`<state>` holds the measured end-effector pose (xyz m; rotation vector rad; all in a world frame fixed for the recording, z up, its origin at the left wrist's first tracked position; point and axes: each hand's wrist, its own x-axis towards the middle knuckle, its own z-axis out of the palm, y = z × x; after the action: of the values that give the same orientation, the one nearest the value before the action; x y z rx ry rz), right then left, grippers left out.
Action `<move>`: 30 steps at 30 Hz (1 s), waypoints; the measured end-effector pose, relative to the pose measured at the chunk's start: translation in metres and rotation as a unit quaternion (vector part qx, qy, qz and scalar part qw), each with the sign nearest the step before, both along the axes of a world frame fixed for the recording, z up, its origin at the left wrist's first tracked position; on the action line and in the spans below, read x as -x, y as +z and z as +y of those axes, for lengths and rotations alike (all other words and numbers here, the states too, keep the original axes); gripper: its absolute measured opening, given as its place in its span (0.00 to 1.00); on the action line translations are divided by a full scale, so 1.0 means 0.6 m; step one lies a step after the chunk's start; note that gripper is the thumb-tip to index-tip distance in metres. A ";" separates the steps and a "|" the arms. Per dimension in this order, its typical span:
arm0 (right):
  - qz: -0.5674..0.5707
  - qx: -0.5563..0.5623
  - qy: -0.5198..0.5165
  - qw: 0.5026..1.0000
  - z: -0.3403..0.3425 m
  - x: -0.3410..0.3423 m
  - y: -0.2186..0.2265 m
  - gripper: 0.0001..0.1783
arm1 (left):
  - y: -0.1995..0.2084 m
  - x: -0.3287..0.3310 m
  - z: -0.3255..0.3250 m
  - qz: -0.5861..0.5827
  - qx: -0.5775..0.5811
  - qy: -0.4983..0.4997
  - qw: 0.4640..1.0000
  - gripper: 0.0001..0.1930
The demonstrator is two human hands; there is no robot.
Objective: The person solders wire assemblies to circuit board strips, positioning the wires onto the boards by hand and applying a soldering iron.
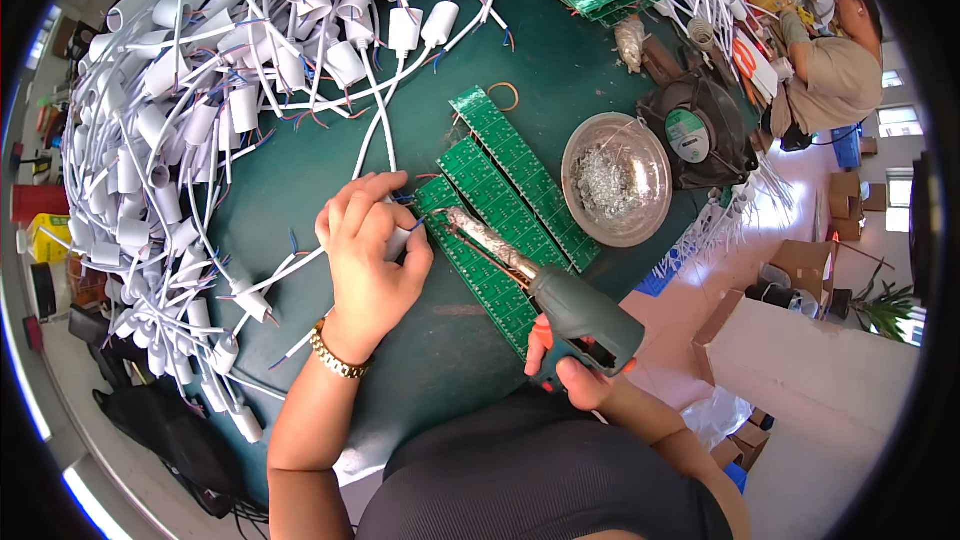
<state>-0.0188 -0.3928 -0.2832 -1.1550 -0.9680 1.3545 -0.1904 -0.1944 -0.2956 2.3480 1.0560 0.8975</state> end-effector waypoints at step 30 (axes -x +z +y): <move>-0.233 -0.043 -0.003 0.971 -0.009 -0.002 -0.005 0.18 | -0.005 -0.003 -0.002 0.039 0.009 0.000 0.999 0.10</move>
<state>-0.0179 -0.3982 -0.2860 -1.4405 -1.3412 1.0405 -0.1888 -0.1955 -0.2984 2.3848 1.0909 0.7999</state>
